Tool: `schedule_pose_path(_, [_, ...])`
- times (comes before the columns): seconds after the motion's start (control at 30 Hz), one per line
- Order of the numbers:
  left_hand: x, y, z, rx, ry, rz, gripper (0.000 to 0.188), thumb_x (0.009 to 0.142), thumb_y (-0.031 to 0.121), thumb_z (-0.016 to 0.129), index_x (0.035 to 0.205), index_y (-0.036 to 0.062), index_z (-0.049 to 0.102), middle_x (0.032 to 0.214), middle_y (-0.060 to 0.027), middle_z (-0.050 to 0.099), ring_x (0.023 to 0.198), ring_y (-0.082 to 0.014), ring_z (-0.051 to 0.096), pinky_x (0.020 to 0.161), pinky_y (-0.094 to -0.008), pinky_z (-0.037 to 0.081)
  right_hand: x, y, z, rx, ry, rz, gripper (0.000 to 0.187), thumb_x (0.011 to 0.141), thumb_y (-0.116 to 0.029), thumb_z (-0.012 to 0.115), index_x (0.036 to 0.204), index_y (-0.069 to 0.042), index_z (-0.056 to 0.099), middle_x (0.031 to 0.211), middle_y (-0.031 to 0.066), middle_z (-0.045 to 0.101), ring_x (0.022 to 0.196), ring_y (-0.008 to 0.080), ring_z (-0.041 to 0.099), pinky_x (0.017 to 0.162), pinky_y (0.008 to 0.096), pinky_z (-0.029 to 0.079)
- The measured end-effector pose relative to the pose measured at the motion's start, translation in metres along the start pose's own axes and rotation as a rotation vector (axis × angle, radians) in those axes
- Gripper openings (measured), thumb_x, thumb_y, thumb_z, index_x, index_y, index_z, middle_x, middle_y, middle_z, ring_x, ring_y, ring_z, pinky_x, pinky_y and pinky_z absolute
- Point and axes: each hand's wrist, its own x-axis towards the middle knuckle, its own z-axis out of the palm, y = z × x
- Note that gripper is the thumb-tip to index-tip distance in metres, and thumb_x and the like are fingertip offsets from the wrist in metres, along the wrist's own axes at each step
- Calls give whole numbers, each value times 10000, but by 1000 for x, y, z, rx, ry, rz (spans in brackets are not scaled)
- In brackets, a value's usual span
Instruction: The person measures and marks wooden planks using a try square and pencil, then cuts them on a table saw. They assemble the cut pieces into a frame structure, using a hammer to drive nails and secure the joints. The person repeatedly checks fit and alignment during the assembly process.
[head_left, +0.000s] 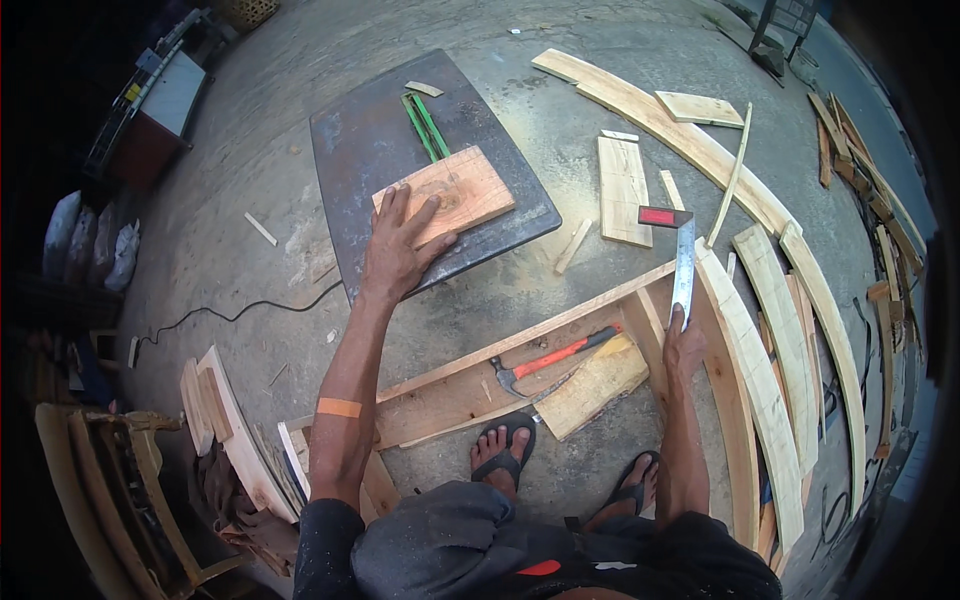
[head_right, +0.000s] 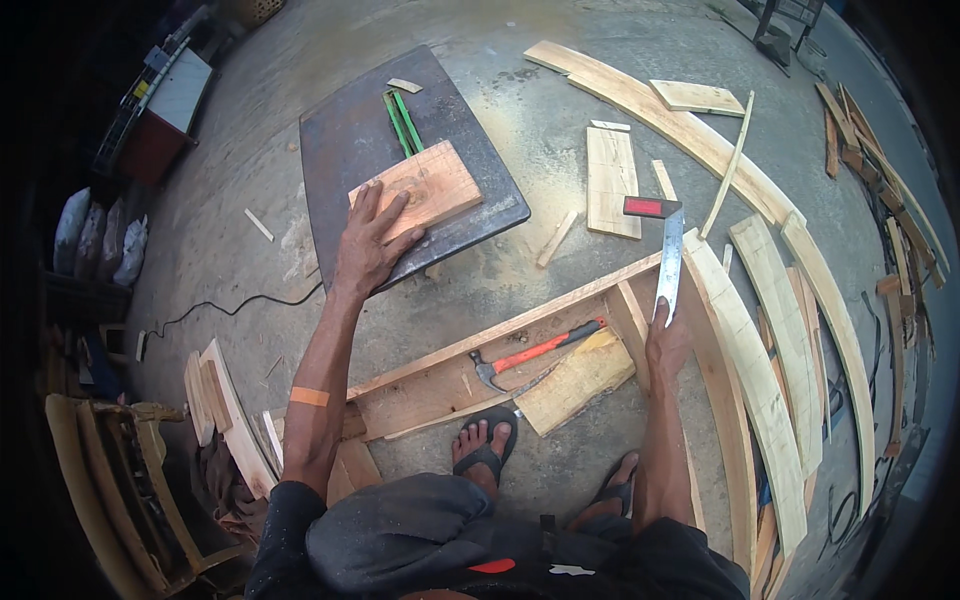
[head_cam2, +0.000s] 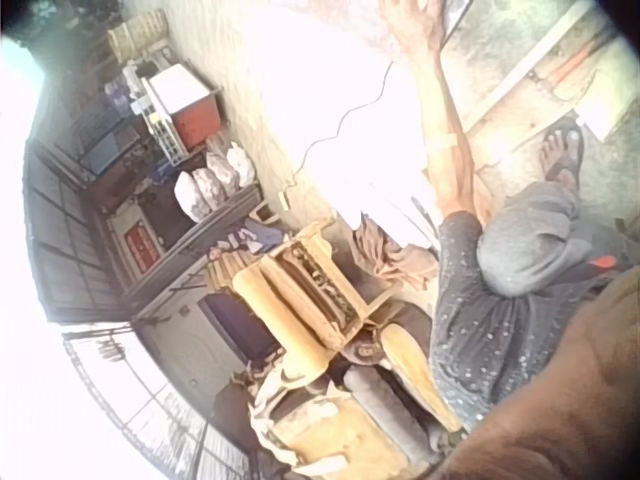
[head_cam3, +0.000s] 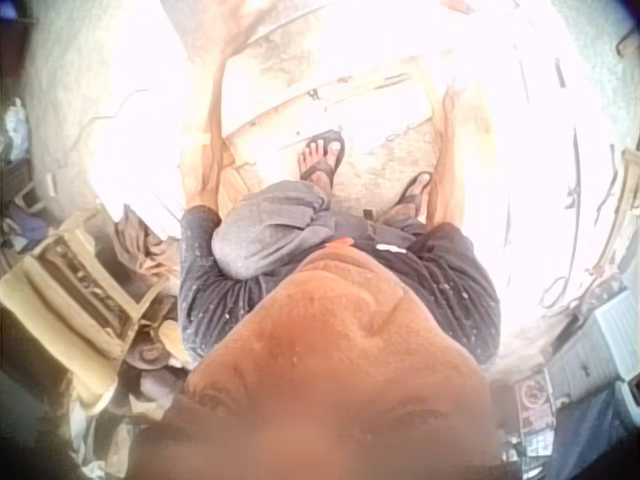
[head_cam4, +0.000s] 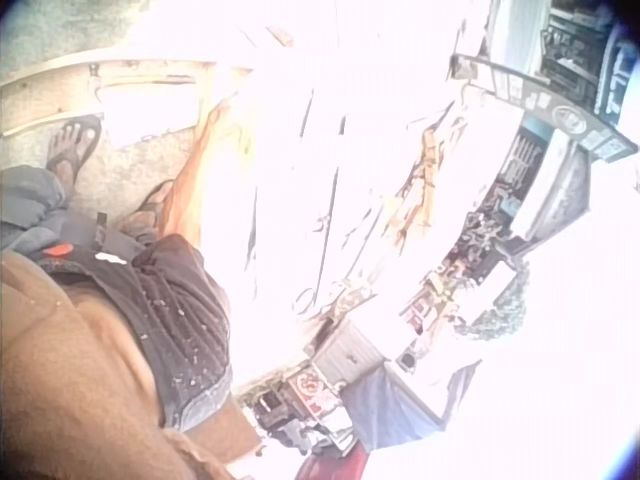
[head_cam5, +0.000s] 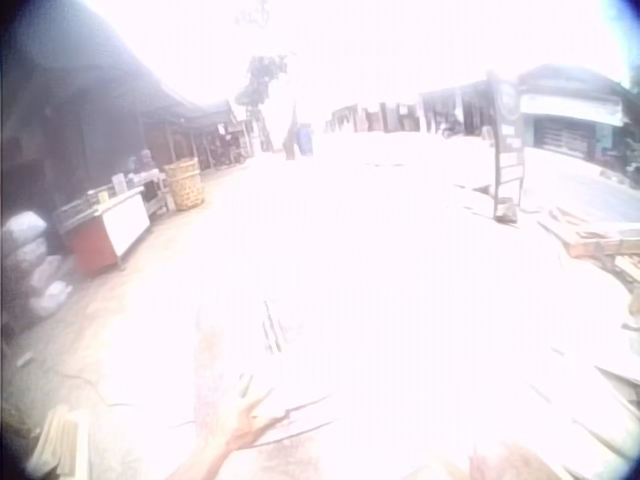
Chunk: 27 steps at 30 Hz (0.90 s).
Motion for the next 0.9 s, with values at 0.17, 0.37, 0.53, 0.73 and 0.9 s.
schedule_pose_path(0.17, [3, -2, -1, -2, 23, 8, 621, 886, 525, 717, 1411, 209, 616, 1584, -232, 372, 1513, -401, 268, 1232, -512, 239, -1, -5, -2, -7, -36, 38, 562, 1013, -482, 531, 998, 52, 704, 900, 301, 697, 862, 476, 677, 772, 538, 503])
schedule_pose_path(0.37, [6, -1, -3, 30, 37, 18, 608, 882, 491, 730, 1398, 187, 627, 1576, -225, 395, 1494, -401, 314, 1212, -468, 312, 0, -1, -1, 6, -27, 19, 548, 1014, -475, 530, 1020, 44, 703, 897, 291, 698, 868, 466, 678, 772, 531, 501])
schedule_pose_path(0.53, [7, 4, -4, 23, 36, -11, 610, 876, 480, 742, 1398, 187, 627, 1569, -222, 406, 1492, -398, 322, 1212, -464, 316, 0, 2, 1, 65, -27, 16, 540, 1015, -476, 527, 1059, 32, 705, 912, 286, 700, 879, 451, 682, 790, 518, 502])
schedule_pose_path(0.73, [9, 2, -5, 15, 26, -33, 618, 864, 476, 755, 1400, 198, 627, 1576, -206, 401, 1491, -393, 321, 1212, -463, 321, -3, -7, -4, 69, -51, 28, 462, 1020, -404, 542, 1117, 22, 691, 916, 283, 697, 871, 469, 676, 761, 525, 504])
schedule_pose_path(0.9, [9, -1, -4, 4, 23, -30, 619, 863, 486, 752, 1402, 208, 625, 1585, -196, 389, 1491, -387, 322, 1213, -464, 322, -2, -6, -4, 57, -26, -10, 486, 1021, -427, 534, 1116, 23, 692, 899, 278, 695, 856, 470, 675, 745, 529, 501])
